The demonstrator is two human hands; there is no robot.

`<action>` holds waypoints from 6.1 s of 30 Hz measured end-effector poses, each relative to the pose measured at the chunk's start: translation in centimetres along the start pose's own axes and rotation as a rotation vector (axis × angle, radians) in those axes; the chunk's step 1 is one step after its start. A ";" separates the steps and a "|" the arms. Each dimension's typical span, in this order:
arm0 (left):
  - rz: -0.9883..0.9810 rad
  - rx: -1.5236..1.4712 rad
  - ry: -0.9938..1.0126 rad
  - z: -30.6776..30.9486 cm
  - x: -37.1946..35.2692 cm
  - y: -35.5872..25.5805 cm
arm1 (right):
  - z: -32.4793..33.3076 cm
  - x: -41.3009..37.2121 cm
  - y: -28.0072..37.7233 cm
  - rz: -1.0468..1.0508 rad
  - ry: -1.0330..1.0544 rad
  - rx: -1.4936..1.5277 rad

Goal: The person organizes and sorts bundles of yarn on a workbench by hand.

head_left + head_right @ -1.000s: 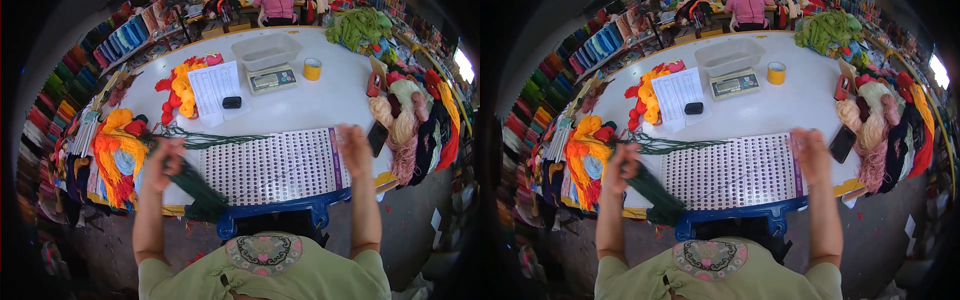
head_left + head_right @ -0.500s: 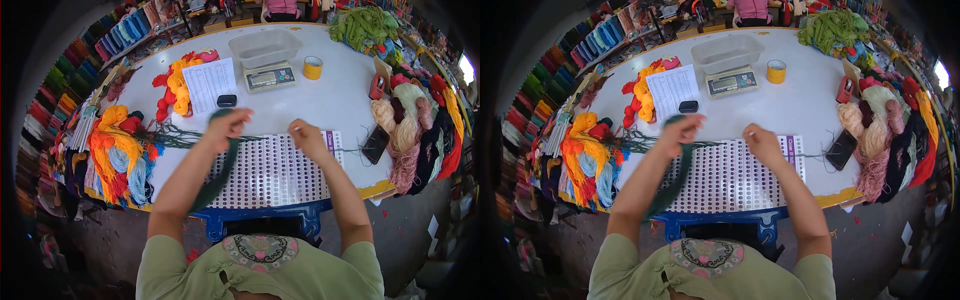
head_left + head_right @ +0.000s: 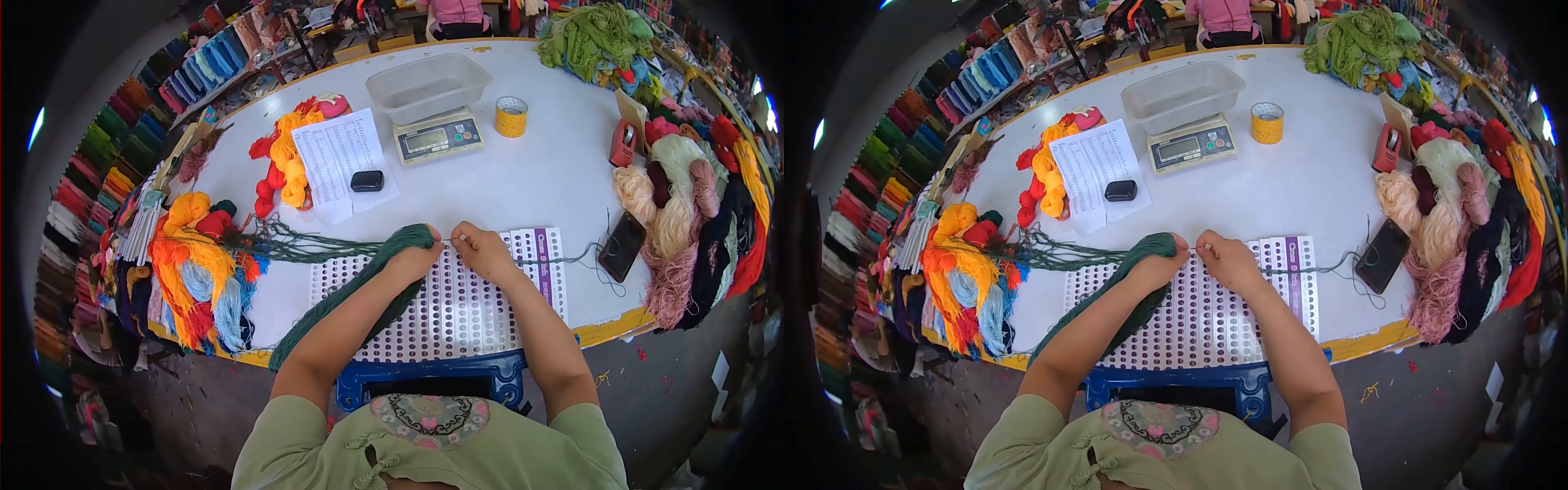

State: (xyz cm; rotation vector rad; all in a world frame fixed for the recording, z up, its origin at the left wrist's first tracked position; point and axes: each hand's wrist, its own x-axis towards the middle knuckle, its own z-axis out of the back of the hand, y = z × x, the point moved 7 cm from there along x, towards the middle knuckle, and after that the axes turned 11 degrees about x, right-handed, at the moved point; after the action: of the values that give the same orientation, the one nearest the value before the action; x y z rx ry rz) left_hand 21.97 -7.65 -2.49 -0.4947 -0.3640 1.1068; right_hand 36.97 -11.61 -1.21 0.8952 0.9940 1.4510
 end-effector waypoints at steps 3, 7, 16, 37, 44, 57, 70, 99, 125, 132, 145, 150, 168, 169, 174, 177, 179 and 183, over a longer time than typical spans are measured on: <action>0.010 -0.083 0.072 -0.1 -0.2 -0.1 | 0.2 0.0 -0.2 -0.032 0.017 0.062; 0.260 -0.492 0.198 0.0 -1.4 -1.0 | 0.1 -0.1 0.1 -0.032 0.039 0.041; 0.322 -0.788 0.365 -2.4 -0.6 -0.1 | 0.4 0.1 0.5 -0.115 0.056 0.265; -0.423 0.119 -0.164 1.6 -2.8 -3.6 | -0.2 0.2 -0.7 -0.124 0.168 0.569; 0.333 -1.400 0.380 15.6 -5.0 6.4 | -0.3 0.8 -1.7 -0.172 0.072 0.350; 0.028 -1.095 -0.033 16.5 -9.0 0.7 | -2.2 -0.4 3.9 0.028 -0.001 0.443; -0.259 -1.148 0.215 11.2 -10.7 -7.6 | -4.8 -6.4 13.8 -0.007 0.095 0.824; 0.219 -1.516 -0.347 20.8 -9.2 8.9 | 27.2 -14.5 -2.5 0.503 -0.425 1.511; 0.291 -0.813 0.358 -3.9 0.5 -1.4 | 2.1 -0.3 -0.6 -0.149 0.031 0.284; 0.215 -1.222 0.254 0.4 -0.5 -1.3 | 1.9 -0.2 -1.1 -0.121 0.099 0.324; -0.324 0.122 -0.001 2.0 -2.3 -8.0 | 1.6 -0.2 -1.4 -0.133 0.137 0.564; 0.475 -0.731 0.348 4.3 -3.5 0.8 | 1.1 0.8 -2.5 -0.171 0.035 0.460; -0.071 -0.965 -0.028 12.7 -9.1 -2.1 | -2.8 -2.9 9.3 0.018 0.026 0.626; -0.083 -0.992 0.024 12.1 -9.6 -4.0 | -3.7 -3.8 11.3 0.022 0.075 0.662; -0.086 -1.105 0.137 10.3 -10.3 -6.2 | -4.7 -5.9 13.4 0.100 0.124 0.694; -0.158 -1.311 0.258 10.1 -10.5 -6.5 | -4.3 -6.9 13.6 -0.009 0.082 0.884; -0.134 -1.411 0.244 10.1 -10.8 -7.1 | -4.4 -7.3 14.1 0.018 0.093 0.870; -0.231 -1.505 0.437 10.5 -11.3 -8.4 | -5.0 -7.8 15.0 0.043 0.124 0.807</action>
State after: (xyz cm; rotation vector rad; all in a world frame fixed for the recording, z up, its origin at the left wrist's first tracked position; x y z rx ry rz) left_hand 18.37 -18.95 10.49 -1.9162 -0.8109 0.2884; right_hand 27.79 -20.45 10.97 1.4080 1.7136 1.1370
